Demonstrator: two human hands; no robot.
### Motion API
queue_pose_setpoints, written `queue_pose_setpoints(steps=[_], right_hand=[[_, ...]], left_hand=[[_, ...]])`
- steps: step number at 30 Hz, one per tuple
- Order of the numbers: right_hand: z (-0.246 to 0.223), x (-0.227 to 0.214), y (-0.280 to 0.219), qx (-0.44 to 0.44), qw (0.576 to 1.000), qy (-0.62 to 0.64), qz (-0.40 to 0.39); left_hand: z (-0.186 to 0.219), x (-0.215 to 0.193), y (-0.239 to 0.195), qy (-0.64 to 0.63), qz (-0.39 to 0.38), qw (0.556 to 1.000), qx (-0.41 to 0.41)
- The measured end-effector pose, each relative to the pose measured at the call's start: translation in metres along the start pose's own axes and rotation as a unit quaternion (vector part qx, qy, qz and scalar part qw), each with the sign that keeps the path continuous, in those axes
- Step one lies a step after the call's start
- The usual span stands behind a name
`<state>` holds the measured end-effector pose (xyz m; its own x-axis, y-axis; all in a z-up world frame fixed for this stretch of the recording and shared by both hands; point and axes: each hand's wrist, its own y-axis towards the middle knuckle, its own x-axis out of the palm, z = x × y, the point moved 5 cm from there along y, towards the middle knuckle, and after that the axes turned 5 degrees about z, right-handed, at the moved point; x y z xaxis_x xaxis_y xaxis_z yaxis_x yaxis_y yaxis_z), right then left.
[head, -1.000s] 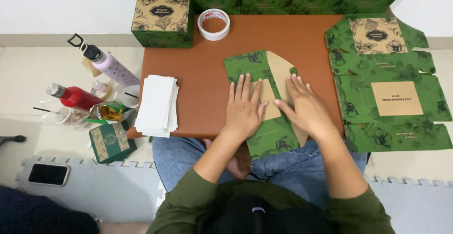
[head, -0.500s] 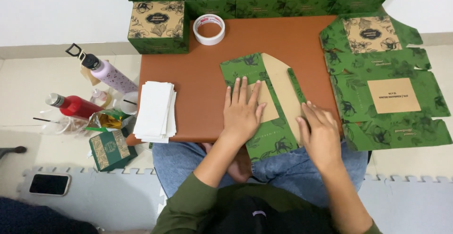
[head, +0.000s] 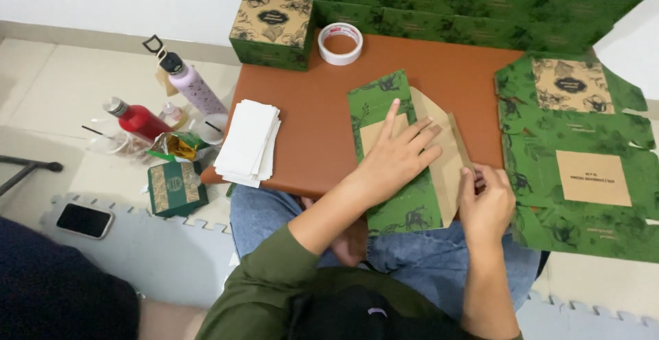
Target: Assembling green decorative cardboard boxes by folding pre-scored sheets and tucking in the flaps.
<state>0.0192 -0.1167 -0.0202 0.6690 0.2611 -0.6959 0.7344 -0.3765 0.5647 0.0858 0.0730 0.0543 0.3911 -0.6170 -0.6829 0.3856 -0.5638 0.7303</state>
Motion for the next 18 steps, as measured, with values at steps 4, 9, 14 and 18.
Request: queue_pose_setpoints(steps=[4, 9, 14, 18], right_hand=[[-0.021, -0.025, 0.016, 0.023, 0.998, 0.065, 0.001], [-0.034, -0.051, 0.037, 0.046, 0.98, 0.192, -0.027], [-0.074, -0.084, 0.036, -0.083, 0.978, 0.17, 0.089], [-0.099, -0.077, 0.021, -0.098, 0.972, 0.209, 0.04]], left_hand=[[-0.008, -0.069, 0.001, 0.021, 0.035, 0.999, -0.015], [-0.025, -0.115, -0.034, -0.001, -0.022, 0.997, -0.08], [-0.032, -0.133, -0.081, -0.015, -0.002, 0.991, -0.133], [-0.027, -0.119, -0.107, -0.05, -0.015, 0.988, -0.148]])
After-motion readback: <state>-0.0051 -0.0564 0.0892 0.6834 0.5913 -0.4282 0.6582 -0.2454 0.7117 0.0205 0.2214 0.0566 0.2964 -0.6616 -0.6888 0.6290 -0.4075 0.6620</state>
